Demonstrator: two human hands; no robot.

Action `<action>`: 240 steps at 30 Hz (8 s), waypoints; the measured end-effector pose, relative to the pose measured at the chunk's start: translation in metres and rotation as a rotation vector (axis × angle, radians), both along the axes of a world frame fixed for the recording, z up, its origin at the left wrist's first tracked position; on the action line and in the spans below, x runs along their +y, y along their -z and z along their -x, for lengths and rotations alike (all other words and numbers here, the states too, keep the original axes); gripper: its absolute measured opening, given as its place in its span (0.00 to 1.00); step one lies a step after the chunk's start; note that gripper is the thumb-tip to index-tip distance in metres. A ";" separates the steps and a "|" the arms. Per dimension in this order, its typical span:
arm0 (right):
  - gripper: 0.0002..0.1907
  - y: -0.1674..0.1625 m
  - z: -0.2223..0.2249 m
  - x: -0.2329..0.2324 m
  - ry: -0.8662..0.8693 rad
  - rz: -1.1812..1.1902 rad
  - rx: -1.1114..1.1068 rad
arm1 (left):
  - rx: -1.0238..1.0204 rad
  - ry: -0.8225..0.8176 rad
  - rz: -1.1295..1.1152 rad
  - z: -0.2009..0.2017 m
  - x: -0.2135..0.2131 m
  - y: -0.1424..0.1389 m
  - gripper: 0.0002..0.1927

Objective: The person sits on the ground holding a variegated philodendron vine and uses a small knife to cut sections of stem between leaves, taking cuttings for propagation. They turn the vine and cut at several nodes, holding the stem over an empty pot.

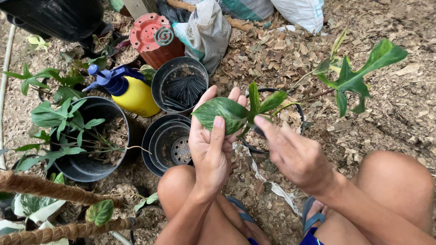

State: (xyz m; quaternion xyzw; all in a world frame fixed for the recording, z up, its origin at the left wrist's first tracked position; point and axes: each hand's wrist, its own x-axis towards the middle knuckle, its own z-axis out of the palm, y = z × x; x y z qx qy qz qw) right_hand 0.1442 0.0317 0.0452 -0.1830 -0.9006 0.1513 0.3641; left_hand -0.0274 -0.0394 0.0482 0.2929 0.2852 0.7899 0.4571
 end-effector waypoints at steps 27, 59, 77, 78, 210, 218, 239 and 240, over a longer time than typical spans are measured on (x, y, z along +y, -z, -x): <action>0.26 0.001 0.002 0.008 0.021 -0.068 0.040 | 0.090 0.041 -0.027 -0.002 -0.003 -0.005 0.33; 0.26 0.000 0.002 0.007 0.051 -0.089 -0.023 | -0.310 0.226 0.022 0.010 0.004 -0.009 0.38; 0.26 0.004 -0.004 0.006 0.079 -0.003 0.024 | -0.318 0.135 0.031 0.016 0.005 -0.005 0.33; 0.26 0.004 -0.004 0.008 0.075 -0.021 0.050 | -0.342 0.130 0.027 0.018 0.006 -0.002 0.31; 0.23 -0.001 0.008 0.010 -0.052 -0.019 0.112 | -0.001 0.029 -0.064 0.001 -0.007 -0.022 0.34; 0.25 -0.003 0.005 0.009 -0.022 0.014 0.077 | -0.112 0.046 -0.063 0.003 -0.006 -0.021 0.36; 0.25 0.003 0.009 0.017 0.043 -0.055 0.037 | -0.302 0.119 0.016 0.021 0.002 -0.016 0.31; 0.25 0.002 0.007 0.016 0.048 -0.069 0.032 | -0.299 0.113 0.020 0.021 0.001 -0.015 0.31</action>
